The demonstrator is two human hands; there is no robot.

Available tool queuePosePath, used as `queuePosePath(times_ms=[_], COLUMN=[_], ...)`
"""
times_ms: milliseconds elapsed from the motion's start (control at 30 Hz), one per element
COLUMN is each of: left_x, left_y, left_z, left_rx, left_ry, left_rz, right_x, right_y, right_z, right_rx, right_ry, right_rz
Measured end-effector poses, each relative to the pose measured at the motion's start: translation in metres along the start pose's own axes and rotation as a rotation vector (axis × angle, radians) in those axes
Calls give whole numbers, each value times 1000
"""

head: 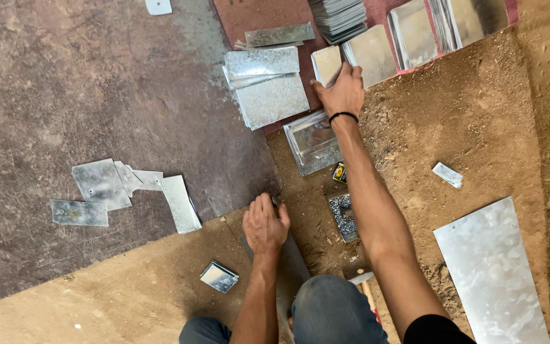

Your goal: The person sits on the ground and shapes small rectangular metal pieces, holding each piece on a steel bar with a punch and striking it with a hammer. Finished pieces are stacked in a pile beside the work area.

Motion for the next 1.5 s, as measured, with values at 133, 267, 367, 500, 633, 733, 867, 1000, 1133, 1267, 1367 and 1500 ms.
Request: queuePosePath(times_ms=[133,267,367,500,633,733,867,1000,1133,1267,1367,1500], left_x=[1,3,-4,-7,-6,-6,-7,-8,-8,0,2,2], left_y=[-6,6,13,14,14,11,11,9,7,4,-10,-5], left_z=[2,2,4,8,10,13,14,15,15,9,9,8], left_rx=[-15,-36,-6,4,20,31,30,25,35,-48,1,0], left_ry=[23,27,58,120,111,113,120,138,133,71,47,48], left_rz=[9,-34,30,101,98,108,139,187,114,-62,7,8], right_x=[-4,-12,-15,-17,-15,-15,-13,-10,-14,-10,7,70], right_y=[-12,-18,-24,-17,-30,-35,-35,-20,-7,-7,17,10], right_z=[-7,0,5,15,8,5,4,18,24,11,9,3], right_rx=[46,148,134,157,144,146,175,161,167,110,7,-199], right_ry=[-73,-49,-64,-24,-70,-90,-111,-68,-78,-93,117,283], right_rz=[20,84,148,43,50,30,76,111,131,207,-7,177])
Point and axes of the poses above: each hand's wrist, its own x-axis away from the middle knuckle, its own y-axis out of the back of the hand, z = x × y, the point moved 10 cm from there along -x, towards the middle knuckle, and after that the axes turned 11 degrees about y, right-handed, at the moved point
